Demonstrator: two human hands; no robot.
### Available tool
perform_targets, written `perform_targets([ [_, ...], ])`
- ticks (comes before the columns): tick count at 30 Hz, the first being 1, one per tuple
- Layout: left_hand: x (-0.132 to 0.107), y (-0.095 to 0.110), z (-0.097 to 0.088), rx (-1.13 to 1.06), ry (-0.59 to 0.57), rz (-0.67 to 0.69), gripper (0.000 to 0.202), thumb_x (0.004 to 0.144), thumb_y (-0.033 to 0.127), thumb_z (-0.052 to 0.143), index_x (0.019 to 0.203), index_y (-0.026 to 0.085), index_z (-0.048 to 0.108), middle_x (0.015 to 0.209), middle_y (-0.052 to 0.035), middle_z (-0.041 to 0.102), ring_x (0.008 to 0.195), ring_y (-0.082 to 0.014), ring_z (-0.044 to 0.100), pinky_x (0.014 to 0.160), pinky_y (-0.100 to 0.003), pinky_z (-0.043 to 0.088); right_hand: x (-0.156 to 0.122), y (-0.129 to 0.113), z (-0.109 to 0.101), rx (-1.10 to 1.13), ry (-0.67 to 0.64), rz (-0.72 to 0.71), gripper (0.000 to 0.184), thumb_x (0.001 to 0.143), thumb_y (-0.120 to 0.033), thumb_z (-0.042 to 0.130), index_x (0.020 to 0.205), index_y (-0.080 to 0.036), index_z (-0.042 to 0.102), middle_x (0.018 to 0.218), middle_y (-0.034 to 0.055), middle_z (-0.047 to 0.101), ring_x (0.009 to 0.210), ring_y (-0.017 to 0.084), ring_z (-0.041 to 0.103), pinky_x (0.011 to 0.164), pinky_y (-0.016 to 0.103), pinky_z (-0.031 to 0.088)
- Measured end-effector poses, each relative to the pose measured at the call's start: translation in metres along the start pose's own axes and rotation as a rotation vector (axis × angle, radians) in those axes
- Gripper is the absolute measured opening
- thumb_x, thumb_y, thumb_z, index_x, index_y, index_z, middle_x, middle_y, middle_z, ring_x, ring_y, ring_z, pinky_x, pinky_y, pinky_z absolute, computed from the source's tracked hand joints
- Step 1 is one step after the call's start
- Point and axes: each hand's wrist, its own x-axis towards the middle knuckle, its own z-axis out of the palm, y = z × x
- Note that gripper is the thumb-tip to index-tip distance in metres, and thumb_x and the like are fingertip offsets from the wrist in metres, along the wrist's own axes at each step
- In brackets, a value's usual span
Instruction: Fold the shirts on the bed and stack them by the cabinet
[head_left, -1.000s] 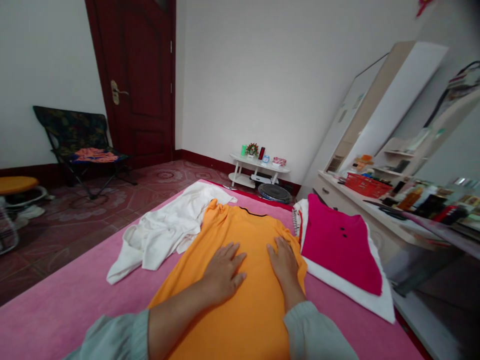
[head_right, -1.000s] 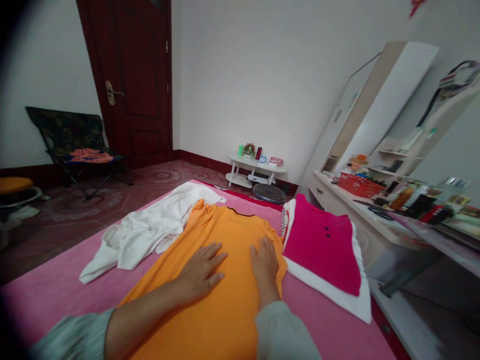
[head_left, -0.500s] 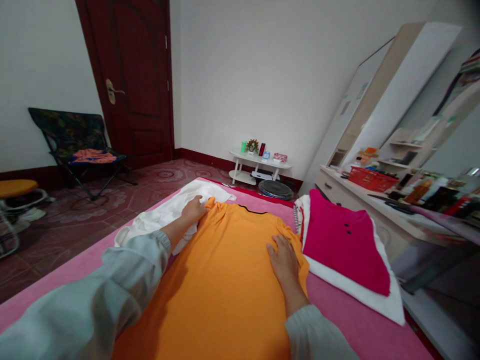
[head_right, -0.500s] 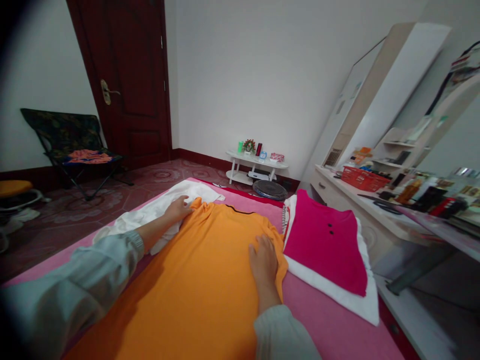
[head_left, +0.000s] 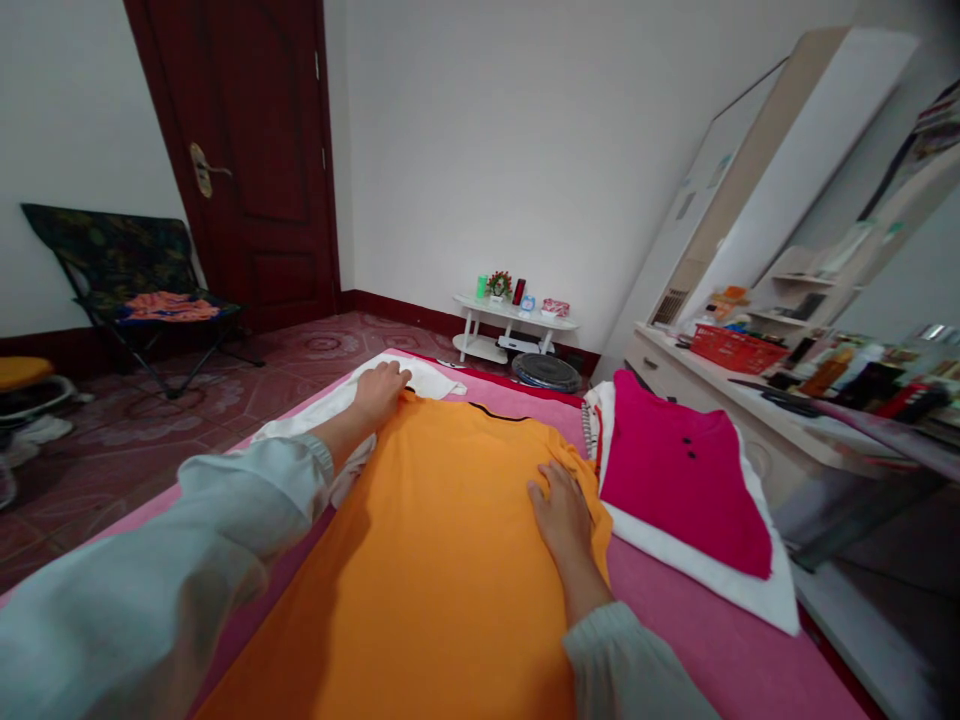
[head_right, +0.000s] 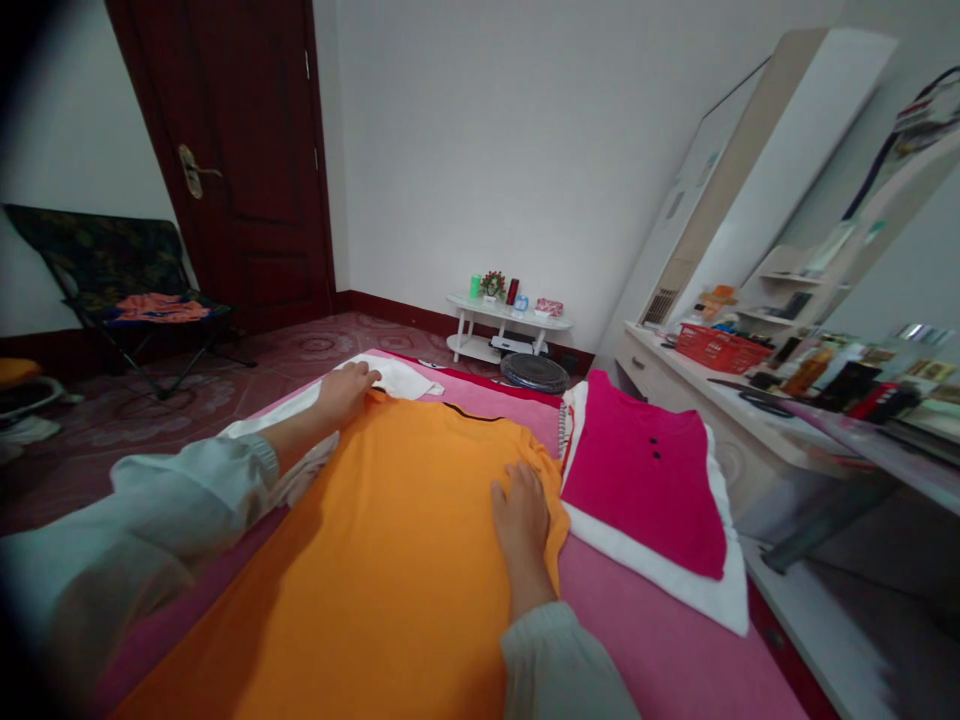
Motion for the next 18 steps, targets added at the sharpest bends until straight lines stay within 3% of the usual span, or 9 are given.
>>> perform_targets([
  [3, -0.004, 0.003, -0.003, 0.036, -0.008, -0.009, 0.035, 0.084, 0.003, 0.038, 0.107, 0.013, 0.063, 0.113, -0.0188, 0.056, 0.112, -0.0329, 0.049, 0.090, -0.047, 0.039, -0.001, -0.001, -0.001, 0.003, -0.002, 0.000, 0.044, 0.087, -0.027, 0.045, 0.123, -0.007, 0.059, 0.136, 0.0148, 0.052, 0.130, 0.025, 0.043, 0.112, 0.035, 0.029],
  [5, -0.008, 0.016, -0.002, 0.018, -0.009, 0.005, 0.036, 0.085, 0.004, 0.038, 0.111, 0.012, 0.061, 0.118, -0.0207, 0.054, 0.115, -0.0339, 0.047, 0.093, -0.049, 0.037, -0.001, -0.001, -0.001, 0.014, -0.004, 0.006, 0.043, 0.087, -0.028, 0.045, 0.124, -0.009, 0.059, 0.136, 0.0138, 0.052, 0.130, 0.024, 0.043, 0.111, 0.034, 0.030],
  [8, -0.018, 0.050, 0.003, -0.060, -0.057, 0.098, 0.035, 0.089, 0.014, 0.040, 0.118, 0.015, 0.059, 0.121, -0.0154, 0.056, 0.112, -0.0268, 0.052, 0.093, -0.040, 0.040, -0.002, -0.001, -0.001, 0.015, -0.009, 0.010, 0.043, 0.087, -0.029, 0.045, 0.124, -0.010, 0.058, 0.137, 0.0127, 0.051, 0.130, 0.023, 0.043, 0.111, 0.034, 0.030],
  [11, -0.036, 0.090, 0.017, -0.155, -0.158, 0.232, 0.037, 0.091, 0.038, 0.046, 0.122, 0.022, 0.059, 0.122, -0.0073, 0.060, 0.105, -0.0191, 0.058, 0.091, -0.028, 0.044, -0.002, 0.000, 0.000, 0.003, -0.019, 0.019, 0.043, 0.087, -0.029, 0.045, 0.124, -0.011, 0.058, 0.138, 0.0123, 0.051, 0.131, 0.023, 0.041, 0.112, 0.032, 0.028],
  [14, -0.054, 0.117, 0.037, -0.223, -0.195, 0.230, 0.056, 0.092, 0.054, 0.037, 0.136, 0.020, 0.049, 0.141, -0.0121, 0.047, 0.128, -0.0265, 0.045, 0.105, -0.038, 0.035, -0.001, -0.001, 0.000, -0.007, -0.025, 0.037, 0.044, 0.088, -0.030, 0.044, 0.126, -0.011, 0.057, 0.139, 0.0112, 0.050, 0.132, 0.022, 0.040, 0.112, 0.031, 0.028],
  [16, -0.061, 0.125, 0.047, -0.244, -0.196, 0.171, 0.061, 0.094, 0.055, 0.030, 0.143, 0.020, 0.041, 0.150, -0.0133, 0.035, 0.138, -0.0306, 0.030, 0.111, -0.048, 0.024, -0.001, -0.002, 0.000, -0.030, -0.028, 0.071, 0.048, 0.088, -0.031, 0.044, 0.130, -0.009, 0.052, 0.141, 0.0118, 0.048, 0.132, 0.023, 0.040, 0.111, 0.031, 0.029],
  [18, -0.064, 0.126, 0.052, -0.255, -0.204, 0.138, 0.061, 0.094, 0.056, 0.028, 0.144, 0.023, 0.039, 0.153, -0.0113, 0.031, 0.141, -0.0314, 0.025, 0.112, -0.050, 0.019, -0.001, -0.004, -0.001, -0.072, -0.027, 0.121, 0.053, 0.089, -0.032, 0.044, 0.136, -0.007, 0.046, 0.143, 0.0133, 0.045, 0.133, 0.024, 0.039, 0.110, 0.033, 0.030],
])
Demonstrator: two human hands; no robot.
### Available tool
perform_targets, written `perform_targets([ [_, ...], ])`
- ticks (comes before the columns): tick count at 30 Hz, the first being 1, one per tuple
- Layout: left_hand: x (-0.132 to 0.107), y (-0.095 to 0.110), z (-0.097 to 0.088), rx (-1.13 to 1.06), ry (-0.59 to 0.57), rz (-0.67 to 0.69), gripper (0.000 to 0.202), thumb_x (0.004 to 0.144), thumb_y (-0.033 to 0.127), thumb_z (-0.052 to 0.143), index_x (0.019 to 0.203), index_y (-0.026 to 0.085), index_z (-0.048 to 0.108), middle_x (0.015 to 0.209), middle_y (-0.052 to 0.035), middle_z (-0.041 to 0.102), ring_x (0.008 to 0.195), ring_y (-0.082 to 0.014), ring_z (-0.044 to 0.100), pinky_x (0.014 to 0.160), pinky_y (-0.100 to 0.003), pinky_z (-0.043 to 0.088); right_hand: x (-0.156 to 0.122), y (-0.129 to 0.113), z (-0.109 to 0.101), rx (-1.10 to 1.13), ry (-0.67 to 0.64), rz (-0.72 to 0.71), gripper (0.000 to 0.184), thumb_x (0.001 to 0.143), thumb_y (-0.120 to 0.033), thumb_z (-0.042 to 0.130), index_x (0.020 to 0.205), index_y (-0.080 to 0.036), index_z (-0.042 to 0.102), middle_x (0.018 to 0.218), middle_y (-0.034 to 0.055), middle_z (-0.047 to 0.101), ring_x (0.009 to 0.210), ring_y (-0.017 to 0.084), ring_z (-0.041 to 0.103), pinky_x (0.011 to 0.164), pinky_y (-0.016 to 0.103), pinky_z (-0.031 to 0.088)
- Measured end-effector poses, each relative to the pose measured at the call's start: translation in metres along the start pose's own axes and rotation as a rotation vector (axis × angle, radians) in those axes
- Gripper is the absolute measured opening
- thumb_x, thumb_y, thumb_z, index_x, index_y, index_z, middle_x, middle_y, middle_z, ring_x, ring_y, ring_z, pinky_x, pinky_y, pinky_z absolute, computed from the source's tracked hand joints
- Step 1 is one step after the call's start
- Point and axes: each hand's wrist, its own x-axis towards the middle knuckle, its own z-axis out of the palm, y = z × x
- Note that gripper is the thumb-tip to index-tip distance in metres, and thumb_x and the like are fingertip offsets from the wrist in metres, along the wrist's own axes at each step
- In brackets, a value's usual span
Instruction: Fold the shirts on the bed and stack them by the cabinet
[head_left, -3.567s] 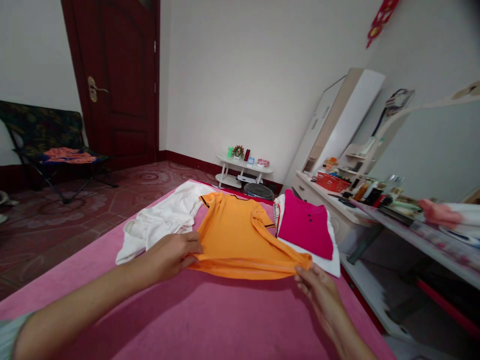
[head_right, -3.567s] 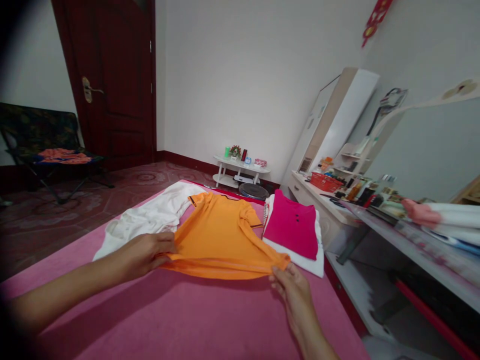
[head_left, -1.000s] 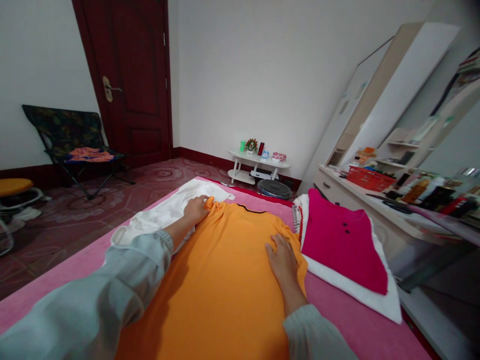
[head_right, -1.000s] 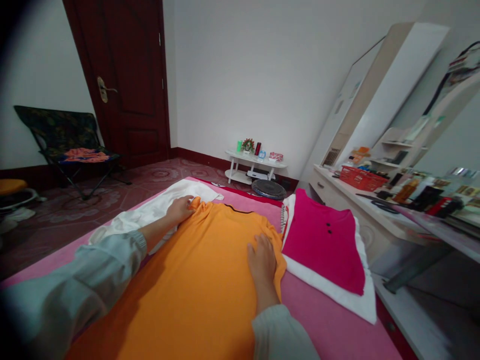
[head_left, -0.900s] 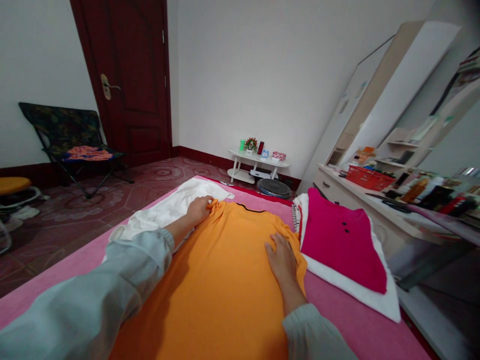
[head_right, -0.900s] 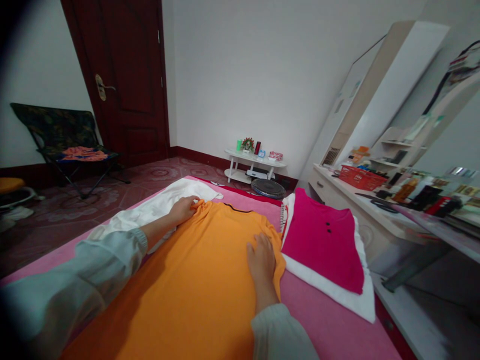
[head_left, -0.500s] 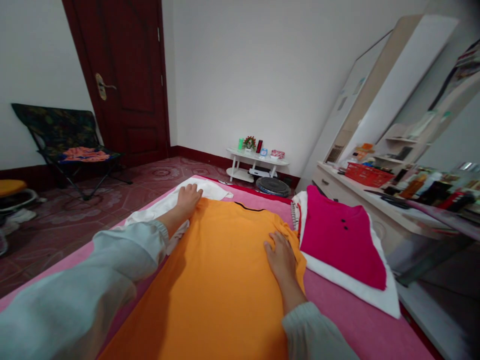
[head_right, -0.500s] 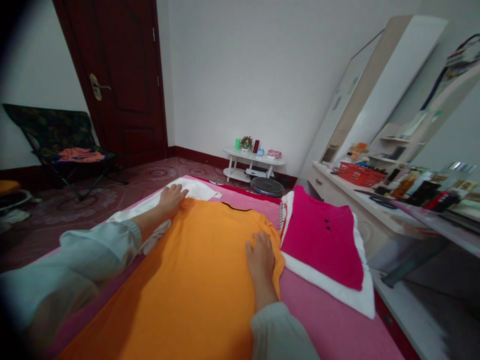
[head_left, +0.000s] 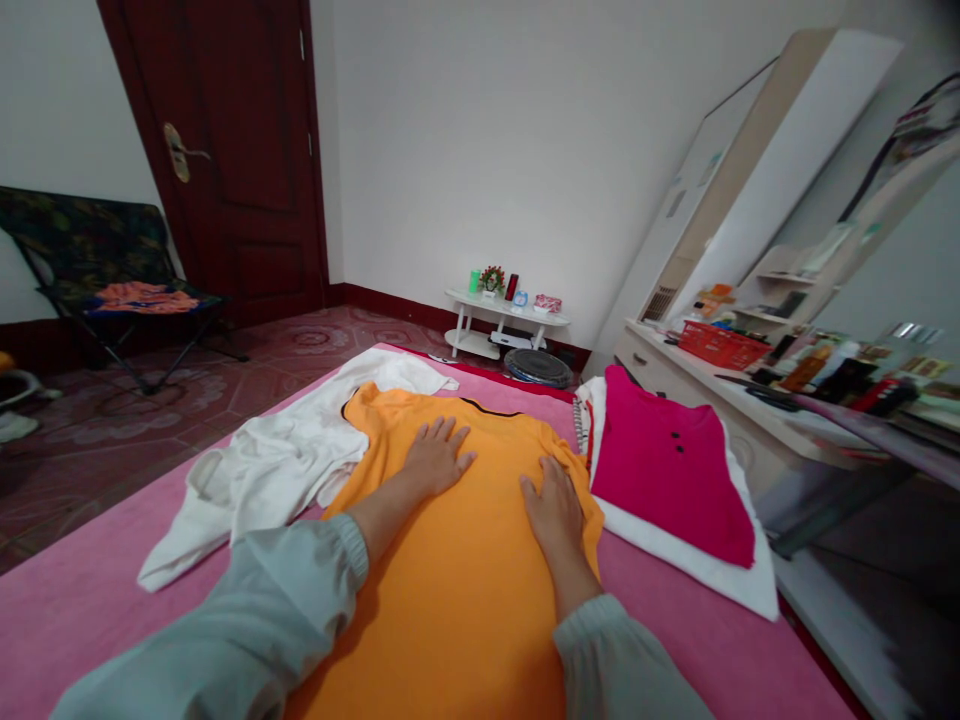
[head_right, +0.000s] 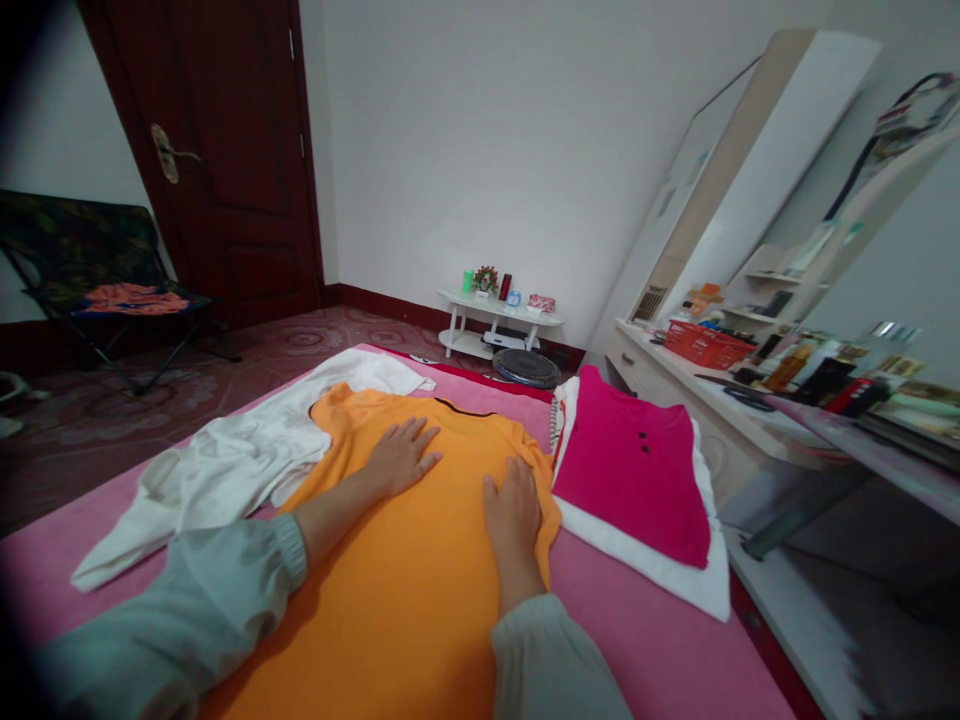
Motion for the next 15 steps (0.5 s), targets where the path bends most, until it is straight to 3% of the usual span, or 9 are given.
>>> perform_targets([
  [4, -0.001, -0.001, -0.002, -0.001, 0.013, -0.009, 0.062, 0.093, 0.057, 0.029, 0.144, 0.024, 0.039, 0.153, -0.0095, 0.032, 0.141, -0.0313, 0.025, 0.113, -0.050, 0.018, -0.004, -0.008, -0.002, -0.121, -0.010, 0.031, 0.055, 0.090, -0.032, 0.041, 0.138, -0.004, 0.043, 0.145, 0.0169, 0.043, 0.134, 0.026, 0.038, 0.110, 0.035, 0.029],
  [7, -0.002, 0.000, -0.004, 0.008, 0.021, -0.013, 0.061, 0.093, 0.056, 0.029, 0.144, 0.024, 0.040, 0.152, -0.0097, 0.033, 0.141, -0.0317, 0.026, 0.113, -0.051, 0.019, -0.010, -0.021, -0.001, -0.199, -0.037, -0.024, 0.049, 0.092, -0.026, 0.037, 0.135, -0.006, 0.047, 0.145, 0.0179, 0.042, 0.136, 0.029, 0.035, 0.112, 0.043, 0.024],
  [11, -0.002, 0.001, 0.000, 0.004, 0.041, -0.013, 0.060, 0.094, 0.055, 0.028, 0.143, 0.024, 0.040, 0.152, -0.0103, 0.033, 0.141, -0.0323, 0.026, 0.113, -0.051, 0.018, -0.003, -0.040, 0.003, -0.082, -0.179, -0.320, 0.052, 0.091, -0.019, 0.034, 0.142, -0.013, 0.040, 0.152, 0.0105, 0.033, 0.141, 0.021, 0.027, 0.114, 0.041, 0.021],
  [13, -0.002, -0.001, 0.002, -0.006, 0.043, -0.010, 0.060, 0.094, 0.055, 0.027, 0.144, 0.024, 0.040, 0.153, -0.0095, 0.031, 0.141, -0.0318, 0.024, 0.113, -0.051, 0.017, 0.013, -0.041, 0.007, -0.026, -0.261, -0.452, 0.053, 0.093, -0.027, 0.034, 0.146, -0.020, 0.033, 0.155, 0.0059, 0.028, 0.143, 0.019, 0.022, 0.115, 0.040, 0.019],
  [15, -0.001, -0.002, 0.003, -0.015, 0.039, -0.020, 0.061, 0.093, 0.057, 0.027, 0.144, 0.025, 0.039, 0.154, -0.0091, 0.029, 0.142, -0.0314, 0.023, 0.113, -0.051, 0.017, 0.036, -0.034, 0.011, -0.064, -0.294, -0.405, 0.055, 0.095, -0.040, 0.034, 0.147, -0.021, 0.032, 0.155, 0.0067, 0.025, 0.144, 0.021, 0.018, 0.115, 0.044, 0.015],
])
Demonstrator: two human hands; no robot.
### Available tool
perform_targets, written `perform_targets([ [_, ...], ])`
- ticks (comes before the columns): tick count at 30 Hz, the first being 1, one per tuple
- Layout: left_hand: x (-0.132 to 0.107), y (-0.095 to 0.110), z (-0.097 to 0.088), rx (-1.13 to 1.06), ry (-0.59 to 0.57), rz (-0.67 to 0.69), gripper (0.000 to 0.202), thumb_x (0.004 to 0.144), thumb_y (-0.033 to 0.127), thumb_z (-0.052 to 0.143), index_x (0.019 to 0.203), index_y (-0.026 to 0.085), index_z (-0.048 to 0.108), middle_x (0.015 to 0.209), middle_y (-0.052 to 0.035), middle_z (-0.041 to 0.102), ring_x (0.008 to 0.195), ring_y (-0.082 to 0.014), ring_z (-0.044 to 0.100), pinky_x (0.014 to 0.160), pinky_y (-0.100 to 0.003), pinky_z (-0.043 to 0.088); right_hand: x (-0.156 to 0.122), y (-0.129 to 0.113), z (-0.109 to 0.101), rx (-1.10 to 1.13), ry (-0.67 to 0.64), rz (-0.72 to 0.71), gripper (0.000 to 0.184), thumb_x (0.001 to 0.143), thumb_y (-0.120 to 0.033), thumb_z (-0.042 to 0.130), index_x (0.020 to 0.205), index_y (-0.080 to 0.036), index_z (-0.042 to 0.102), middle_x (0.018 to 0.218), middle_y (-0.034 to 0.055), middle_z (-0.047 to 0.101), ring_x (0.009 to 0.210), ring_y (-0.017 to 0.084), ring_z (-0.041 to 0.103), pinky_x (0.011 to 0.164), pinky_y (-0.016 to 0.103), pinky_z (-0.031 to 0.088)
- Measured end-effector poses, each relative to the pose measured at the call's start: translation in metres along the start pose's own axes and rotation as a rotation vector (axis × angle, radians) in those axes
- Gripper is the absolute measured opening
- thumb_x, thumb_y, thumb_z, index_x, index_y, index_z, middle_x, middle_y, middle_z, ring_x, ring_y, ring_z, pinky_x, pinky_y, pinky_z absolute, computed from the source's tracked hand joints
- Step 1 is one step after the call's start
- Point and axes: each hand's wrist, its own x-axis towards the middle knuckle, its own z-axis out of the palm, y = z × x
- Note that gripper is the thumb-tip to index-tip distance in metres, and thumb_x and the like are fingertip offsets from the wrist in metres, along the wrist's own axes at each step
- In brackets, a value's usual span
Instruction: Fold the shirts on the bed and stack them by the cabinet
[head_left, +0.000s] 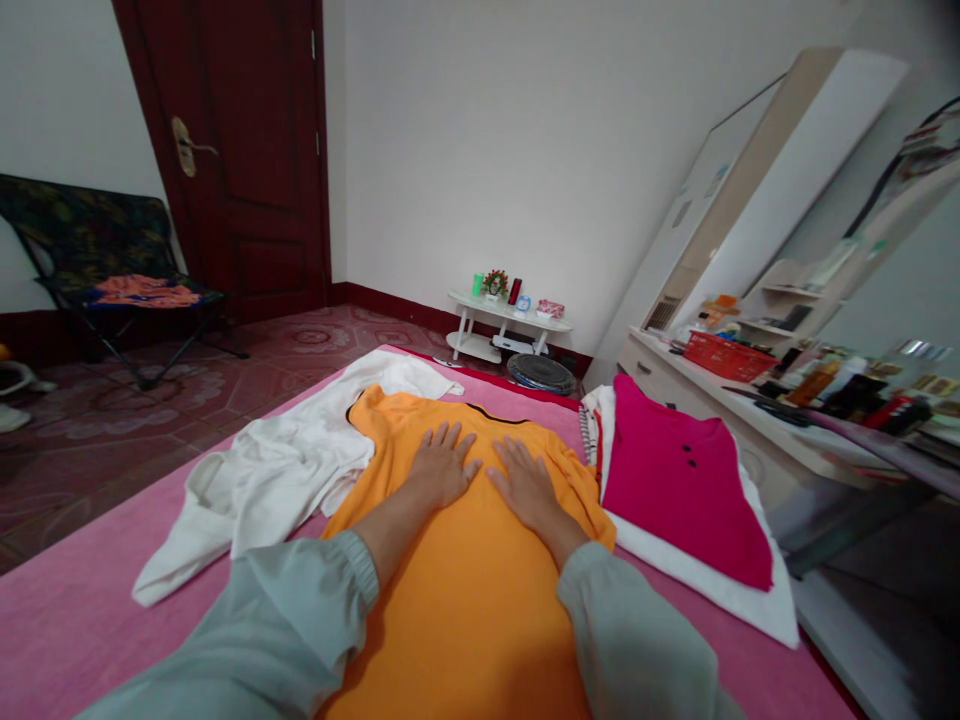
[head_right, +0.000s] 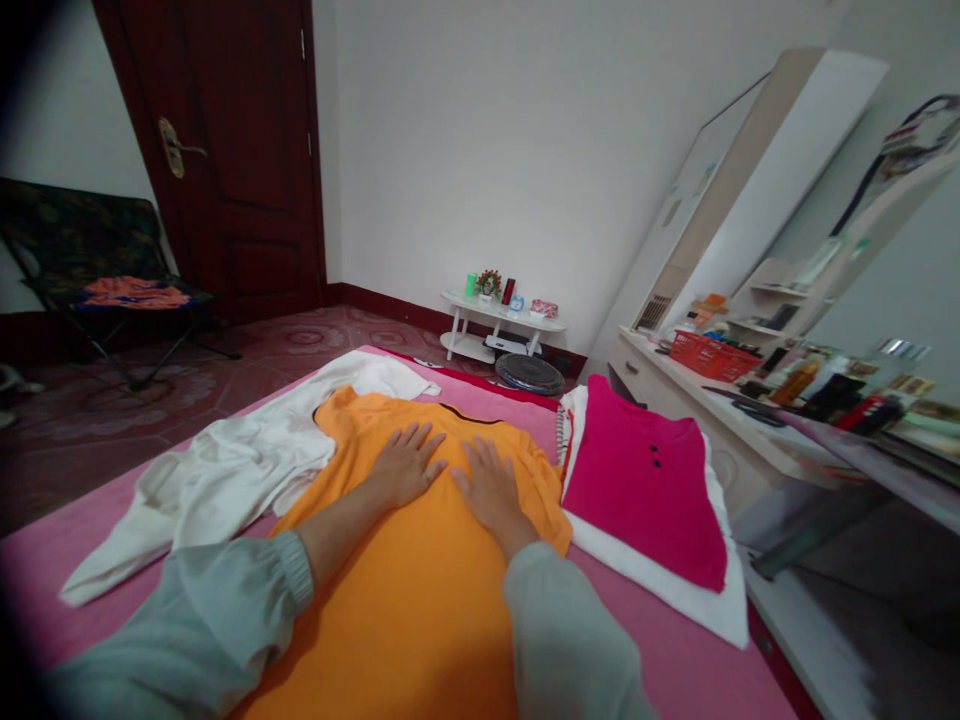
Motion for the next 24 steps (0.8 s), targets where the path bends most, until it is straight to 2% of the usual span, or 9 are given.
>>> perform_targets([
  [4, 0.002, -0.002, -0.001, -0.007, -0.008, -0.057, 0.070, 0.091, 0.063, 0.027, 0.145, 0.020, 0.037, 0.154, -0.0120, 0.028, 0.142, -0.0330, 0.020, 0.114, -0.051, 0.015, 0.030, 0.038, 0.004, -0.116, 0.033, 0.304, 0.064, 0.095, -0.051, 0.029, 0.148, -0.015, 0.029, 0.155, 0.0125, 0.023, 0.144, 0.025, 0.018, 0.115, 0.042, 0.012],
  [7, 0.002, -0.002, -0.002, -0.016, -0.026, -0.060, 0.071, 0.090, 0.063, 0.027, 0.145, 0.019, 0.037, 0.154, -0.0127, 0.027, 0.143, -0.0338, 0.018, 0.114, -0.052, 0.014, 0.036, 0.048, 0.009, -0.147, 0.073, 0.341, 0.065, 0.095, -0.051, 0.025, 0.148, -0.014, 0.028, 0.155, 0.0124, 0.023, 0.143, 0.026, 0.018, 0.115, 0.043, 0.011],
  [10, 0.001, -0.001, -0.004, -0.020, -0.033, -0.055, 0.071, 0.090, 0.063, 0.027, 0.145, 0.019, 0.037, 0.154, -0.0130, 0.027, 0.143, -0.0347, 0.018, 0.113, -0.054, 0.013, 0.034, 0.039, 0.008, -0.138, 0.059, 0.371, 0.066, 0.096, -0.049, 0.025, 0.148, -0.009, 0.027, 0.155, 0.0147, 0.022, 0.144, 0.027, 0.017, 0.115, 0.044, 0.010],
  [13, 0.000, 0.001, -0.006, -0.015, -0.031, -0.054, 0.069, 0.091, 0.061, 0.027, 0.144, 0.019, 0.038, 0.154, -0.0131, 0.028, 0.142, -0.0346, 0.019, 0.113, -0.054, 0.014, 0.025, 0.012, 0.003, -0.049, 0.017, 0.463, 0.069, 0.094, -0.048, 0.029, 0.148, -0.005, 0.024, 0.156, 0.0173, 0.018, 0.144, 0.029, 0.013, 0.114, 0.049, 0.010],
  [16, -0.001, 0.003, -0.009, -0.012, -0.033, -0.048, 0.062, 0.094, 0.052, 0.026, 0.145, 0.018, 0.036, 0.154, -0.0133, 0.026, 0.143, -0.0335, 0.019, 0.113, -0.053, 0.014, 0.003, -0.029, 0.002, 0.129, 0.090, 0.445, 0.073, 0.093, -0.049, 0.027, 0.149, -0.005, 0.017, 0.157, 0.0172, 0.014, 0.145, 0.029, 0.012, 0.113, 0.050, 0.016],
  [19, -0.004, 0.001, -0.011, -0.020, -0.057, -0.014, 0.057, 0.096, 0.043, 0.026, 0.146, 0.015, 0.034, 0.154, -0.0147, 0.026, 0.143, -0.0309, 0.019, 0.114, -0.051, 0.014, -0.036, -0.060, 0.005, 0.215, 0.096, 0.283, 0.073, 0.093, -0.050, 0.026, 0.150, -0.006, 0.016, 0.157, 0.0140, 0.016, 0.145, 0.024, 0.013, 0.115, 0.045, 0.016],
  [21, -0.013, -0.005, -0.013, -0.028, -0.085, 0.023, 0.056, 0.096, 0.041, 0.026, 0.146, 0.015, 0.034, 0.154, -0.0140, 0.026, 0.143, -0.0282, 0.021, 0.114, -0.049, 0.016, -0.064, -0.062, 0.006, 0.154, 0.045, 0.201, 0.074, 0.092, -0.051, 0.031, 0.149, -0.006, 0.020, 0.157, 0.0127, 0.017, 0.145, 0.024, 0.011, 0.116, 0.044, 0.010],
  [24, -0.035, -0.020, -0.019, -0.034, -0.122, 0.089, 0.056, 0.097, 0.043, 0.026, 0.146, 0.018, 0.033, 0.155, -0.0104, 0.025, 0.143, -0.0247, 0.021, 0.115, -0.044, 0.017, -0.099, -0.040, -0.002, 0.021, 0.016, 0.255, 0.072, 0.092, -0.051, 0.033, 0.148, -0.007, 0.025, 0.157, 0.0124, 0.018, 0.145, 0.025, 0.010, 0.116, 0.046, 0.007],
])
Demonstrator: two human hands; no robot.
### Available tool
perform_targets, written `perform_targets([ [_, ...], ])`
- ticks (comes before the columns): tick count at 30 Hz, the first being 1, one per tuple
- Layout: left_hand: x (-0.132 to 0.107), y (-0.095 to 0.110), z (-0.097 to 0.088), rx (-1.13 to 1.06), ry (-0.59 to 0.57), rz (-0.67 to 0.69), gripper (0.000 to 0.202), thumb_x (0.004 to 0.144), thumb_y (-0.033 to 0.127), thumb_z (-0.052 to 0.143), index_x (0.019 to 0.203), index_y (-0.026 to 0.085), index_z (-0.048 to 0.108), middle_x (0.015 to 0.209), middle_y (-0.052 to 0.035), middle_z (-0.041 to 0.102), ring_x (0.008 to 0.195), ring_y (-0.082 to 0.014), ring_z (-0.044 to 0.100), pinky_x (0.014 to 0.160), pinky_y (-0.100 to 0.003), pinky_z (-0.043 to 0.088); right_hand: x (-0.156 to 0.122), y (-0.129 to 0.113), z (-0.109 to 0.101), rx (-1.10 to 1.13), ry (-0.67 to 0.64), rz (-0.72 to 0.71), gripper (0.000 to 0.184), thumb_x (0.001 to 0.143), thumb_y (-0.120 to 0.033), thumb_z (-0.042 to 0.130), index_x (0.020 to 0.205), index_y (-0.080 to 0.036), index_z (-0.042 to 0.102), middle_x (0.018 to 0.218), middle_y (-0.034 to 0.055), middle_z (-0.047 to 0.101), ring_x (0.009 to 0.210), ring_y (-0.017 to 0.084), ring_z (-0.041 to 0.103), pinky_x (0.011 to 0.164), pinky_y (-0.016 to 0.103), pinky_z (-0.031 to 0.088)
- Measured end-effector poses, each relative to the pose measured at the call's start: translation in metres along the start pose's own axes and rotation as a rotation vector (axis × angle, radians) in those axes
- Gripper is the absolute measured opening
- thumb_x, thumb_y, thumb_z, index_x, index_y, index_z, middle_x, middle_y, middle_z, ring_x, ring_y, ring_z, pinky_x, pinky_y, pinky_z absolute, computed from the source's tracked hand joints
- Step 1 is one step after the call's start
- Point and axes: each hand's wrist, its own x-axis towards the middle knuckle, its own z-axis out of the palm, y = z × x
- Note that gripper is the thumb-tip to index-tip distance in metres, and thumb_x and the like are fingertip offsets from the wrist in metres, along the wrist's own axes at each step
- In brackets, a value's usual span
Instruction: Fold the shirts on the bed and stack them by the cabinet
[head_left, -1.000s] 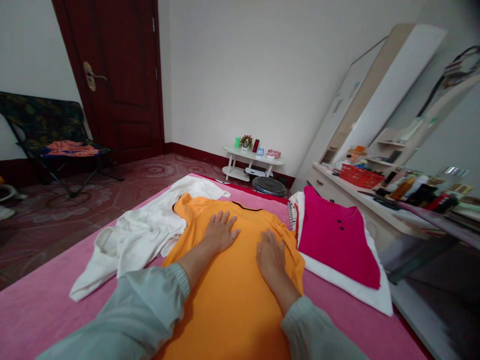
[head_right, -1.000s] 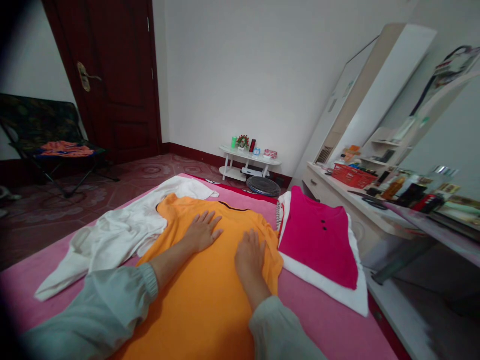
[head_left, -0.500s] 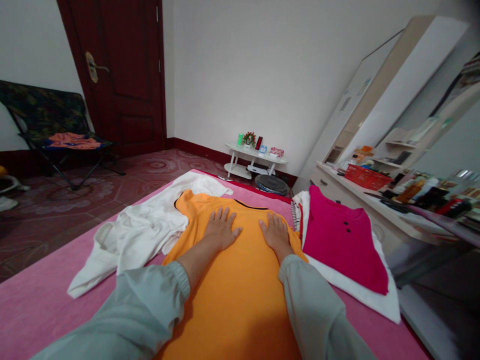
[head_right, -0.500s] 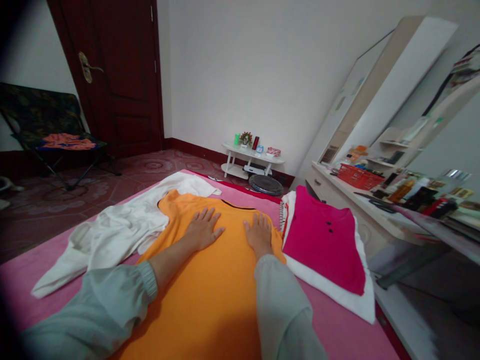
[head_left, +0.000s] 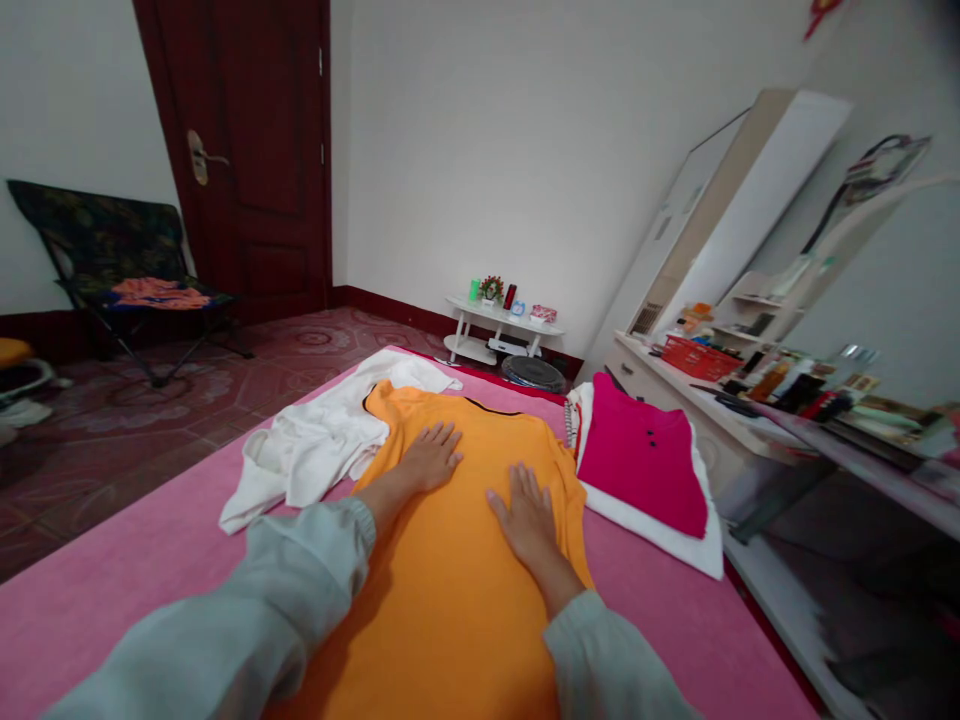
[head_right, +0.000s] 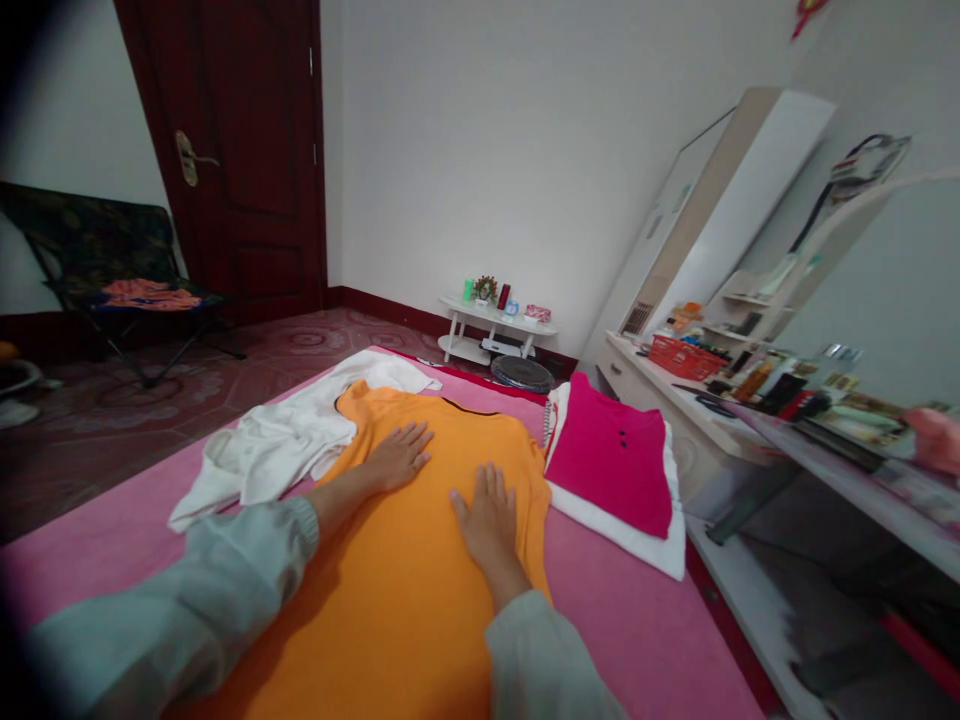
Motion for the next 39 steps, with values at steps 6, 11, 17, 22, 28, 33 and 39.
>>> perform_targets([
  [6, -0.055, 0.010, -0.023, 0.068, -0.044, -0.006, 0.057, 0.097, 0.041, 0.027, 0.145, 0.013, 0.036, 0.154, -0.0132, 0.026, 0.143, -0.0274, 0.022, 0.114, -0.045, 0.022, -0.023, 0.019, -0.017, -0.111, -0.006, 0.120, 0.066, 0.095, -0.045, 0.030, 0.148, -0.006, 0.026, 0.155, 0.0151, 0.021, 0.145, 0.025, 0.014, 0.116, 0.048, 0.011],
  [11, -0.097, 0.044, -0.031, 0.083, -0.016, -0.060, 0.061, 0.092, 0.045, 0.039, 0.139, 0.007, 0.044, 0.149, -0.0216, 0.034, 0.138, -0.0345, 0.030, 0.109, -0.050, 0.029, -0.073, -0.009, -0.013, -0.048, -0.004, -0.109, 0.066, 0.093, -0.050, 0.034, 0.149, -0.016, 0.025, 0.157, 0.0098, 0.017, 0.145, 0.025, 0.011, 0.116, 0.048, 0.011],
  [17, -0.141, 0.021, -0.023, 0.009, 0.063, 0.097, 0.060, 0.094, 0.057, 0.028, 0.145, 0.027, 0.037, 0.155, -0.0073, 0.025, 0.143, -0.0265, 0.021, 0.115, -0.048, 0.019, -0.116, 0.037, -0.023, -0.101, -0.049, -0.103, 0.065, 0.093, -0.051, 0.033, 0.149, -0.019, 0.025, 0.157, 0.0057, 0.016, 0.145, 0.024, 0.011, 0.117, 0.047, 0.011],
  [22, -0.150, 0.018, -0.031, 0.020, 0.189, 0.201, 0.058, 0.094, 0.055, 0.034, 0.145, 0.027, 0.037, 0.157, -0.0065, 0.022, 0.144, -0.0257, 0.018, 0.116, -0.045, 0.020, -0.141, 0.045, -0.025, -0.139, 0.000, -0.062, 0.064, 0.092, -0.047, 0.037, 0.147, -0.016, 0.032, 0.156, 0.0085, 0.018, 0.145, 0.026, 0.011, 0.118, 0.048, 0.012],
  [28, -0.151, 0.015, -0.021, 0.030, 0.193, 0.030, 0.069, 0.091, 0.062, 0.035, 0.144, 0.019, 0.039, 0.153, -0.0137, 0.030, 0.140, -0.0290, 0.030, 0.114, -0.045, 0.026, -0.154, 0.081, -0.025, -0.060, 0.055, -0.054, 0.060, 0.090, -0.044, 0.039, 0.142, -0.014, 0.042, 0.149, 0.0088, 0.037, 0.139, 0.023, 0.032, 0.116, 0.042, 0.024],
  [33, -0.142, 0.022, -0.017, 0.065, 0.165, 0.001, 0.063, 0.093, 0.055, 0.034, 0.141, 0.017, 0.045, 0.151, -0.0176, 0.033, 0.140, -0.0303, 0.029, 0.114, -0.047, 0.023, -0.105, 0.098, -0.052, 0.013, 0.158, -0.063, 0.037, 0.088, -0.024, 0.036, 0.106, -0.018, 0.068, 0.117, 0.0083, 0.067, 0.112, 0.020, 0.059, 0.100, 0.029, 0.041],
  [39, -0.140, 0.024, -0.022, 0.059, 0.121, 0.025, 0.061, 0.093, 0.053, 0.034, 0.141, 0.017, 0.045, 0.152, -0.0157, 0.031, 0.141, -0.0287, 0.027, 0.115, -0.045, 0.023, -0.049, 0.082, -0.058, -0.086, 0.155, 0.138, 0.028, 0.084, -0.020, 0.043, 0.096, -0.017, 0.068, 0.096, 0.0101, 0.072, 0.092, 0.023, 0.066, 0.076, 0.028, 0.045],
])
